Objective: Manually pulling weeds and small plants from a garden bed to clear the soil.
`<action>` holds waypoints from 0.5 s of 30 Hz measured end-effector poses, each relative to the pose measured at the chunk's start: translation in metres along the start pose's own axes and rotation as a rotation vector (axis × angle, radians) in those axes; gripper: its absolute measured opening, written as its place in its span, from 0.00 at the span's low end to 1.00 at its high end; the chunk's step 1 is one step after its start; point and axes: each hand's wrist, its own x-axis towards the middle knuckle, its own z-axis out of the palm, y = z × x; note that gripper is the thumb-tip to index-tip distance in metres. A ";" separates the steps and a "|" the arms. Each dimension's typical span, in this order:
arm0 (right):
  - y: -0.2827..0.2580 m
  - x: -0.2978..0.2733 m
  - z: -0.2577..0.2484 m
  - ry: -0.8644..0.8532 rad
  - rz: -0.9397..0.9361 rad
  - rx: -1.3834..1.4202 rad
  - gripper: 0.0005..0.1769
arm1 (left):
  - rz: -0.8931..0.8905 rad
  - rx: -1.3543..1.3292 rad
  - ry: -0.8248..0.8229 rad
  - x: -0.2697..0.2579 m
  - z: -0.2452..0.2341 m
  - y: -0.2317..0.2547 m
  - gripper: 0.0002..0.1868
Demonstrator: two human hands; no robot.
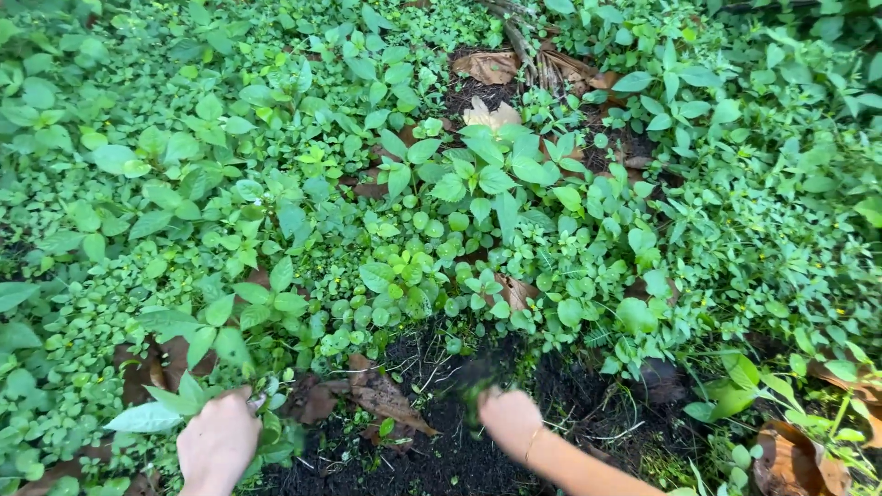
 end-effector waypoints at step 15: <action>0.057 0.032 0.040 0.135 0.359 -0.033 0.33 | 0.209 -0.060 0.066 0.011 0.013 0.038 0.13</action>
